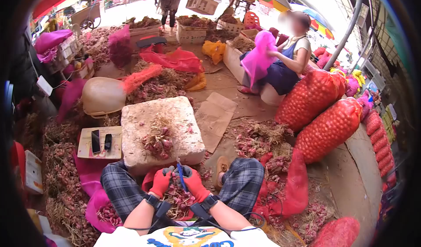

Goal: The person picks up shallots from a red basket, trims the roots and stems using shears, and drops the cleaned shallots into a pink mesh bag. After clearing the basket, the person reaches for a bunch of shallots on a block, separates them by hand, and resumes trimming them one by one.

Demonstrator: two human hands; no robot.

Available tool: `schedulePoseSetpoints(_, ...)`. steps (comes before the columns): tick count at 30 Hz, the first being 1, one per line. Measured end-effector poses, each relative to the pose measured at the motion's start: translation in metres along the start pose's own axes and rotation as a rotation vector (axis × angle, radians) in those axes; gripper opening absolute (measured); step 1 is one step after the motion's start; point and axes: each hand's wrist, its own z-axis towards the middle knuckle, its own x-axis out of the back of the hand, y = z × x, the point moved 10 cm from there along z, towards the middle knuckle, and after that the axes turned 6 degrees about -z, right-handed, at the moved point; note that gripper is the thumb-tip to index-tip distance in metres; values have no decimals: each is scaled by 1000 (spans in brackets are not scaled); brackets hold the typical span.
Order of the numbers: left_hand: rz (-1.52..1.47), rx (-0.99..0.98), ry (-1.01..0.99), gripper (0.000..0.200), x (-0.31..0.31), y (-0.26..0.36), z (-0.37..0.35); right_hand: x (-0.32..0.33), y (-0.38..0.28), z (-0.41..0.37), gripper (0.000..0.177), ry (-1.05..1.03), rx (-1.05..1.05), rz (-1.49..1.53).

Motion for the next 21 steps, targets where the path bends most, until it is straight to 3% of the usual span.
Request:
schedulePoseSetpoints(6,478,-139,118,21,24,2,-1,7,12,6,27,46,13,112)
schedulePoseSetpoints(9,-367,334,-237,24,-5,-52,-2,23,11,7,22,115,86,132)
schedulePoseSetpoints(11,-615,275,-456,27,-39,4,-20,32,7,10,21,214,191,27)
schedulePoseSetpoints(13,-674,273,-530,29,-55,1,-21,23,13,13,22,136,201,-89)
schedulePoseSetpoints(16,-668,203,-519,26,-46,-29,-12,15,37,14,26,82,183,-238)
schedulePoseSetpoints(19,-681,127,-482,22,-33,-48,-5,8,47,9,27,57,124,-171)
schedulePoseSetpoints(20,-884,357,-259,19,-29,-36,-14,8,49,10,28,56,143,-165)
schedulePoseSetpoints(21,-914,329,-268,18,-25,-34,-13,2,48,9,27,21,119,-138)
